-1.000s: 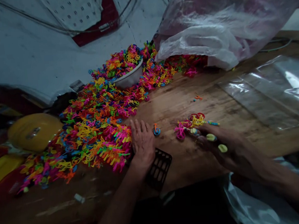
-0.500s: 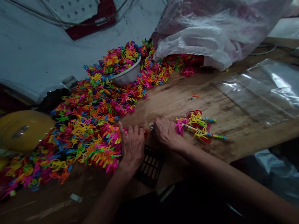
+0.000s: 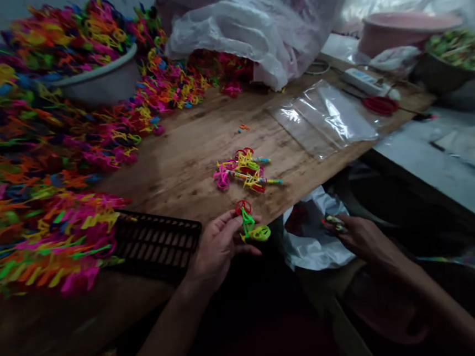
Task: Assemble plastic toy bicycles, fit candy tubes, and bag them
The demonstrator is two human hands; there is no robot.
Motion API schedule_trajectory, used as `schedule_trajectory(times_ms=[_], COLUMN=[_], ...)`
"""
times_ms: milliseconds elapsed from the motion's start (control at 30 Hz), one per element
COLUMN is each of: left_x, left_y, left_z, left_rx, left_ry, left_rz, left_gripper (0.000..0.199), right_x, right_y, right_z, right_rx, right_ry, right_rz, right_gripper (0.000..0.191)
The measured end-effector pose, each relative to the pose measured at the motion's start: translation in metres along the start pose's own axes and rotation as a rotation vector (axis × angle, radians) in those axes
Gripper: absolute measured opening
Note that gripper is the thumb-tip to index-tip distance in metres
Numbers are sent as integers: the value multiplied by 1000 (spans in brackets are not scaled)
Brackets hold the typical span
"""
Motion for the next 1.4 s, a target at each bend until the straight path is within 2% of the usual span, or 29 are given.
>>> schedule_trajectory(times_ms=[67,133,200,300,333,400,567,667,767,867,967,1067,1133,1233,1400], left_x=[-10,-14,-15,-13,-12,-9,2,1,0,-1,-2,-2,-5,-12,-19], left_y=[-2,-4,-6,-8,-8,-7,-4,-3,-1,5,13,16,16,17,14], left_z=[-12,-18,-21,-21,-21,-20,-21,-19,-15,-18,-26,-31,-32,-31,-25], left_rx=[88,131,133,112,107,99,133,143,139,224,335,319,289,268,233], left_ry=[56,79,72,43,42,45,-7,-42,-69,-32,6,-35,-72,-119,-232], left_rz=[-97,-130,-121,-100,-99,-97,-111,-149,-206,-314,-405,-358,-311,-303,-222], left_gripper=[24,23,22,24,24,23,20,21,22,21,23,23,23,26,37], right_x=[-7,-5,2,13,13,6,-18,-19,-18,-17,-19,-23,-23,-21,-18], right_y=[4,4,3,-1,-4,-12,-19,-17,-15,-8,-4,-3,-2,-4,-9], right_z=[3,-20,-61,-123,-135,-146,-147,-149,-151,-155,-154,-150,-148,-144,-139], right_rx=[-34,1,159,527,602,635,613,610,629,745,762,710,729,724,659], right_ry=[80,24,-124,-369,-415,-454,-519,-574,-576,-552,-571,-589,-584,-573,-623], right_rz=[-16,-9,-8,7,17,17,-99,-138,-117,-86,-154,-259,-292,-316,-340], right_gripper=[18,26,30,37,38,35,20,19,21,25,21,18,19,17,14])
Point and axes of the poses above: each hand's wrist, its own y-axis away from the middle knuckle, its own x-axis out of the back of the hand, z = x × y, the point moved 6 cm from there along -y, towards the middle knuckle, and after that the axes turned 13 degrees about z, right-handed, at the moved point
